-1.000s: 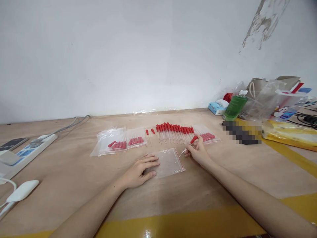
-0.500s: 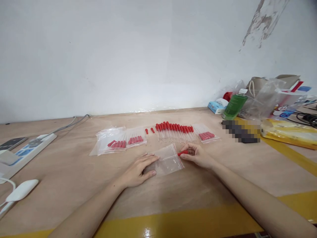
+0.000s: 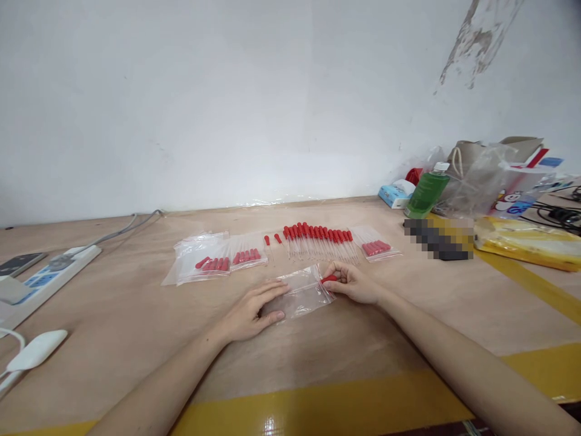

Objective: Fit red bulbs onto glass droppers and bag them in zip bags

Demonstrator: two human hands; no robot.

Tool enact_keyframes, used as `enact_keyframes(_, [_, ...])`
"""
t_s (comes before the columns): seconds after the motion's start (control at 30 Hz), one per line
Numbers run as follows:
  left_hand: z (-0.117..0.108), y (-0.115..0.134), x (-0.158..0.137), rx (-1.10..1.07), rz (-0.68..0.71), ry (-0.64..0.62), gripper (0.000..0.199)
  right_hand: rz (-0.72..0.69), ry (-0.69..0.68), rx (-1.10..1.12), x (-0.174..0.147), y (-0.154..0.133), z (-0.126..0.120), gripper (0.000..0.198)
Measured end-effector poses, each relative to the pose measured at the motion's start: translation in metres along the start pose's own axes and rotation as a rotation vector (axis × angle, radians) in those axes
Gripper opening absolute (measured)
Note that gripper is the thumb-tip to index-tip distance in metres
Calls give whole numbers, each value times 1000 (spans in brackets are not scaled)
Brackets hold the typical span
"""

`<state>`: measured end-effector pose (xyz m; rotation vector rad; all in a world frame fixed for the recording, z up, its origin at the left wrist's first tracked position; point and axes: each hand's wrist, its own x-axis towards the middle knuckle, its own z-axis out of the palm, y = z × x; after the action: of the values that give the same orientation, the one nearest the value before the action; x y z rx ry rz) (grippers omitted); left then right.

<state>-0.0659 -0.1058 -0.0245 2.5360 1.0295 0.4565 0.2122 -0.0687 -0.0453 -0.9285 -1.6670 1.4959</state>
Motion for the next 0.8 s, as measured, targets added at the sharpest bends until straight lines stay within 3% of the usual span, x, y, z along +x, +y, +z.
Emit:
enact_keyframes(0.17, [1, 0, 2, -26, 1, 10, 42, 18, 39, -80, 2, -1, -2, 28])
enact_keyframes(0.3, [2, 1, 3, -38, 23, 21, 40, -111, -79, -284, -1, -10, 3, 27])
enact_keyframes(0.37, [1, 2, 3, -43, 27, 24, 38, -110, -98, -303, -1, -10, 3, 27])
enact_keyframes(0.53, [0, 4, 2, -72, 19, 38, 35, -18, 97, -210, 0, -2, 3, 26])
enact_keyframes(0.7, [2, 2, 3, -84, 32, 37, 34, 7, -10, -256, -2, -6, 2, 40])
enact_keyframes(0.8, [2, 2, 3, -88, 43, 45, 34, 3, 162, -369, 1, -9, -13, 33])
